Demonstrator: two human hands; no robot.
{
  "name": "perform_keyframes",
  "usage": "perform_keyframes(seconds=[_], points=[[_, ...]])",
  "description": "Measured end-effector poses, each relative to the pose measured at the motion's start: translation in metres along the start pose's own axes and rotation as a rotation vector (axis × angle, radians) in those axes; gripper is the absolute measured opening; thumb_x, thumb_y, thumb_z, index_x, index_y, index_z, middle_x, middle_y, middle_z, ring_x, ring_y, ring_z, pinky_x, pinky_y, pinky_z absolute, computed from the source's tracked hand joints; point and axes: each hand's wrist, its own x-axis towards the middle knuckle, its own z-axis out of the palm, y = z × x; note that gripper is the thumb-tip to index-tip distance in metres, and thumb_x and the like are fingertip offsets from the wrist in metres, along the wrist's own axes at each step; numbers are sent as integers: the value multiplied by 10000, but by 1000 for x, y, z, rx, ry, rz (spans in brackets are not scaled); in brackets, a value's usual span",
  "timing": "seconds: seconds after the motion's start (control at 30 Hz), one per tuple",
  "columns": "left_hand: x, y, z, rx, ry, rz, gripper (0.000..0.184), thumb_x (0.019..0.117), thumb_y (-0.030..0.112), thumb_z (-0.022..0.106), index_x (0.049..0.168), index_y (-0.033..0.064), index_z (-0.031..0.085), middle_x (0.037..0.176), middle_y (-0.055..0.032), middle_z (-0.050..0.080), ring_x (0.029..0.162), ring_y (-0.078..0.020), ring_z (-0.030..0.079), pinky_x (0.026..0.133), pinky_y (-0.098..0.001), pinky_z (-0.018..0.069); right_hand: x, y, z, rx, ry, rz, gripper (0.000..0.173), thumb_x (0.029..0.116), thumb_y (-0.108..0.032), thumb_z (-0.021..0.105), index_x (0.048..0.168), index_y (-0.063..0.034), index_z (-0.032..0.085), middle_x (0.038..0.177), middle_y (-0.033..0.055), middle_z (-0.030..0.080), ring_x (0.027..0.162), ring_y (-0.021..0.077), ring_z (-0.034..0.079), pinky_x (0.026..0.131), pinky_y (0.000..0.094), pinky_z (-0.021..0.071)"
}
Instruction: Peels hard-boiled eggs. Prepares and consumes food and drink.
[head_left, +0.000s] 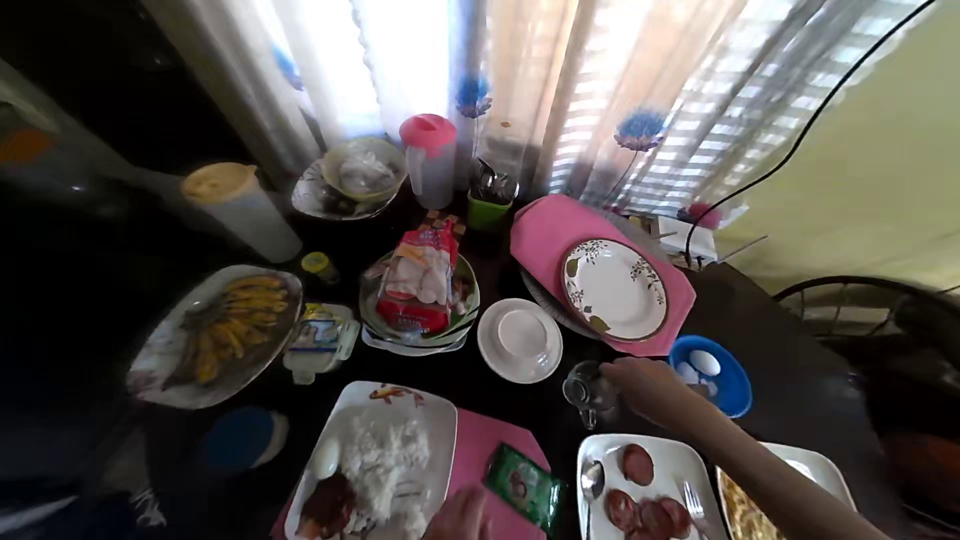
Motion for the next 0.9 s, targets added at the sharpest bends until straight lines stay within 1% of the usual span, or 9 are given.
perform_keyframes(seconds=[0.13,0.33,0.43,0.53,0.6,0.67,0.77,0.83,0.9], points=[[67,42,29,92,-154,-299,501,1043,274,538,1488,48,499,1444,-186,563,1311,-368,561,1048,-540,480,11,-25,13,-93,-46,-17,307,1012,12,524,1306,36,611,1346,271,599,1272,461,569,961,627,498],[90,30,57,-5,-116,-397,513,984,183,626,1448,-6,512,1429,-225,555,1339,-373,529,1108,-513,435,21,-43,18,-133,-90,-5,299,1020,-10,512,1297,41,613,1372,273,589,1282,459,568,969,630,493],[80,22,53,-269,-53,-322,374,989,146,611,1327,-15,623,1369,-244,584,1306,-371,547,1113,-501,435,28,-34,24,-135,-63,-9,334,1007,-46,565,1335,8,599,1390,268,579,1281,467,567,966,646,491],[57,27,43,-432,134,-136,245,985,133,616,1150,-16,718,1182,-219,653,1106,-311,643,996,-425,523,30,-25,27,-120,-20,-11,352,1012,-102,591,1356,-25,592,1366,268,598,1267,467,579,959,648,496],[37,33,35,-435,237,-22,202,989,127,608,1071,17,757,1072,-161,700,984,-244,690,909,-377,569,30,-19,29,-111,33,-26,351,1022,-106,580,1364,-27,590,1364,264,599,1287,460,567,974,634,496],[18,40,28,-344,337,86,164,966,113,639,1012,53,785,974,-121,719,902,-233,700,845,-395,583,28,-16,31,-121,97,-62,363,1007,-28,564,1369,-5,583,1384,265,581,1349,459,500,1041,622,442],[-7,52,19,-199,461,216,131,928,86,685,977,84,806,918,-113,727,895,-283,708,829,-470,583,1,-24,33,-56,259,-221,346,956,75,558,1295,60,624,1341,292,600,1345,486,489,1086,649,388],[-17,55,20,-133,539,238,107,912,98,705,951,89,805,897,-103,736,887,-285,716,821,-476,583,-31,-36,42,140,332,-488,263,951,33,596,1201,46,677,1233,279,660,1238,482,583,1037,644,459],[-23,54,26,-141,597,224,76,891,103,730,919,74,795,886,-98,746,874,-274,726,815,-467,589,-58,-54,60,371,292,-824,236,935,-13,667,1164,28,704,1152,234,702,1120,416,660,1009,590,504]])
